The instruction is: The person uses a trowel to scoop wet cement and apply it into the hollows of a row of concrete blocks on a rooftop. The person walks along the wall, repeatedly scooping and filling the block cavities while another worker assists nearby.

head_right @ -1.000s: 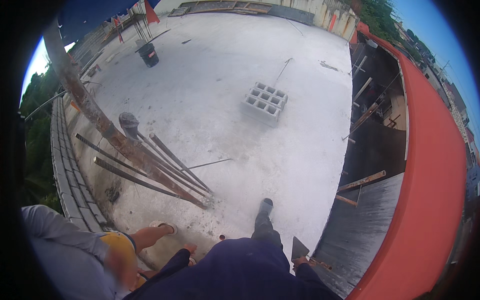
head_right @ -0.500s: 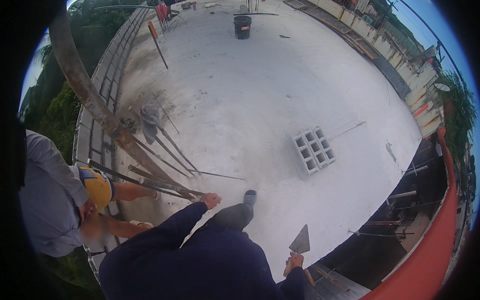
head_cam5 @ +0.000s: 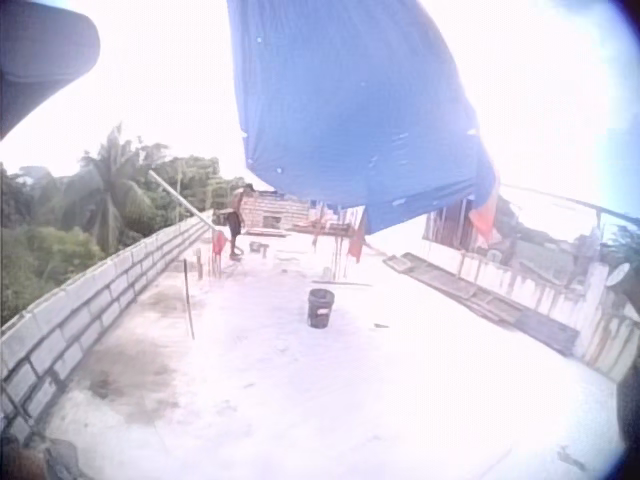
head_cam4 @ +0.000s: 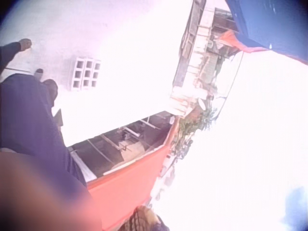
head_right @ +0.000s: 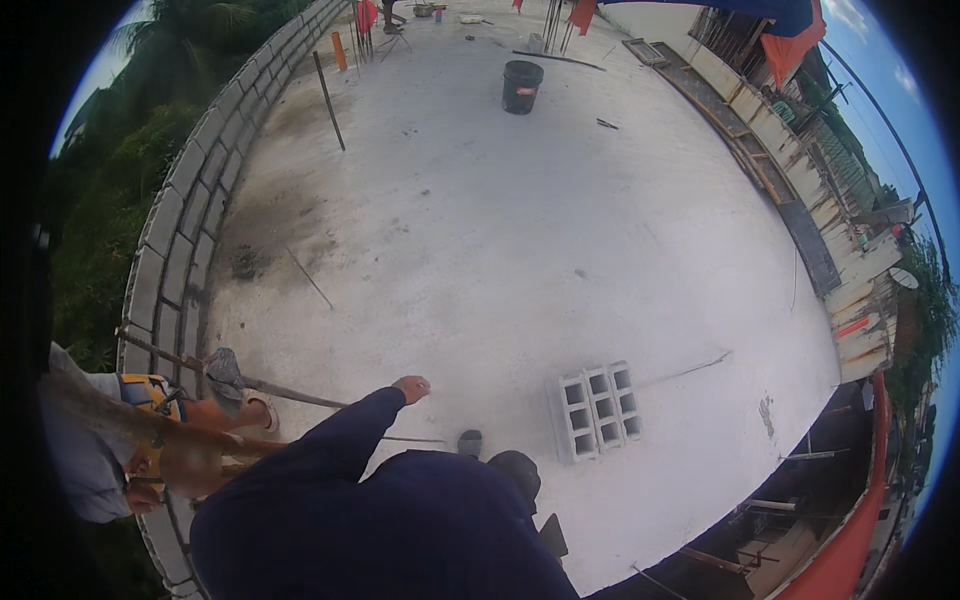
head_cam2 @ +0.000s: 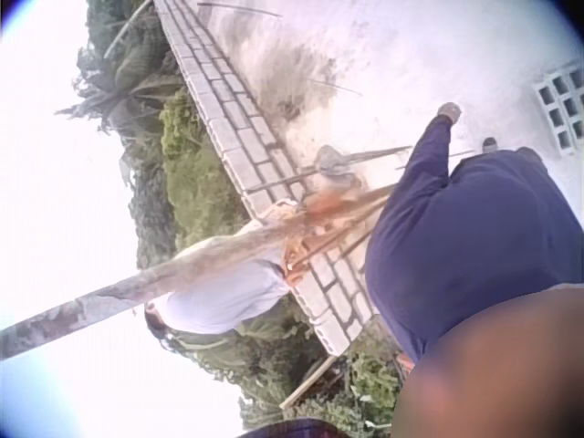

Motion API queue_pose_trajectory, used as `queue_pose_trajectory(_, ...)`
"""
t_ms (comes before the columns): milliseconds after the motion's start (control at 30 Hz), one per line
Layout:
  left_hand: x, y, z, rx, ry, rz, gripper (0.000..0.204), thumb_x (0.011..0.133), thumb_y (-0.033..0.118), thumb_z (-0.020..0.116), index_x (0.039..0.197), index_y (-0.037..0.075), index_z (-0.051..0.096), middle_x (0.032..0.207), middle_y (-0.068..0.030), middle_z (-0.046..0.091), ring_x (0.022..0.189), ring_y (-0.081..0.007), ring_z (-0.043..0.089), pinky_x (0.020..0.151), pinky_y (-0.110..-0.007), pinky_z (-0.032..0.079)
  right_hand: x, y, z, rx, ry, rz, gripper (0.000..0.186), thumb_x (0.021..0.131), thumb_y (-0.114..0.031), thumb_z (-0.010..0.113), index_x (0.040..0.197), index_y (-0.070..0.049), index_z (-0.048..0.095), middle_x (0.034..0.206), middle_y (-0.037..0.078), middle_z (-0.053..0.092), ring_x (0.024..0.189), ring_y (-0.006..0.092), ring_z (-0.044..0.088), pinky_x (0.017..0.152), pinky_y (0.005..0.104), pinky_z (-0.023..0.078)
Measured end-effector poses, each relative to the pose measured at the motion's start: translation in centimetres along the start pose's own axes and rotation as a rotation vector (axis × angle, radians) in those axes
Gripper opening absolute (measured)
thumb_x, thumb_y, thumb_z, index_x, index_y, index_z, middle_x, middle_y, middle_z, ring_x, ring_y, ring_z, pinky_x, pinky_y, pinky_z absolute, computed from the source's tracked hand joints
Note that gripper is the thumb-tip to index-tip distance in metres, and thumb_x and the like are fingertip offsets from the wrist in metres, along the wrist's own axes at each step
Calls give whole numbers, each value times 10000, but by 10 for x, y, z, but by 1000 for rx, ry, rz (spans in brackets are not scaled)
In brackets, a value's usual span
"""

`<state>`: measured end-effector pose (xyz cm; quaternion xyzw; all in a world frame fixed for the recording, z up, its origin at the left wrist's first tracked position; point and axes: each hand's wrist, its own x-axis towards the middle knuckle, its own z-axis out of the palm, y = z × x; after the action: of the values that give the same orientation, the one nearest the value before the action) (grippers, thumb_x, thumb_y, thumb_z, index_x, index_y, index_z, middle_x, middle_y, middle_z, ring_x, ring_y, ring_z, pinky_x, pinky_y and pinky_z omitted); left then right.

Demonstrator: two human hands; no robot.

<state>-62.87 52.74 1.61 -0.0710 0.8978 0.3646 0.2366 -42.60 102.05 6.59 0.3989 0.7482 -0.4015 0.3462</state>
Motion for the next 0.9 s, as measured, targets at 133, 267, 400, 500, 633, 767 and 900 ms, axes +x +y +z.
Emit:
queue_pose_trajectory(133, 50, 91, -123, -379, 284, 161, 297, 829, 290, 522, 1037, 92, 597, 953, -117, 631, 882, -250, 595, 787, -327, 461, 42, -89, -32, -392, -57, -105, 262, 810, -327, 526, 897, -96, 614, 849, 155, 597, 802, 318, 572, 694, 396, 449)
queue_pose_trajectory(267, 79, 65, -152, -472, 444, 67, 293, 829, 264, 532, 1060, 94, 594, 881, -73, 616, 772, -160, 580, 729, -293, 465, 112, -199, -51, -916, -129, -376, 316, 818, -380, 509, 909, -112, 650, 912, 169, 627, 887, 338, 590, 768, 406, 457)
queue_pose_trajectory(400, 68, -52, -86, -182, 344, -459, 305, 797, 301, 534, 1005, 102, 635, 1002, -141, 627, 888, -275, 611, 811, -364, 474, 232, -322, -55, -1426, -208, -841, 281, 785, -345, 579, 898, -101, 662, 961, 179, 626, 921, 333, 593, 790, 397, 461)
queue_pose_trajectory(500, 7, -115, -25, -95, -228, -1132, 306, 766, 257, 519, 987, 84, 640, 1082, -127, 600, 1053, -235, 551, 884, -364, 434, 300, -429, -36, -1339, -113, -886, 227, 806, -292, 565, 821, -71, 620, 750, 146, 636, 724, 277, 628, 621, 434, 481)
queue_pose_trajectory(633, -50, -129, 9, -13, -315, -769, 359, 803, 347, 553, 1023, 74, 626, 1028, -109, 627, 973, -235, 595, 787, -402, 478, 313, -624, 5, -932, -401, -459, 249, 708, -201, 701, 836, -17, 594, 762, 141, 617, 729, 250, 623, 605, 392, 505)
queue_pose_trajectory(767, 7, -82, 17, 183, -287, -749, 243, 749, 280, 630, 880, 77, 645, 925, -70, 649, 882, -240, 619, 719, -411, 498, 282, -801, 50, -936, -306, -477, 261, 681, -148, 714, 839, 0, 569, 712, 129, 598, 635, 237, 623, 525, 369, 513)
queue_pose_trajectory(900, 123, -22, -21, -204, 71, -755, 227, 694, 260, 667, 846, 93, 644, 872, -49, 641, 741, -202, 633, 590, -375, 519, 275, -921, 106, -835, -312, -690, 238, 702, -150, 685, 817, 12, 554, 662, 107, 589, 527, 225, 598, 489, 352, 510)
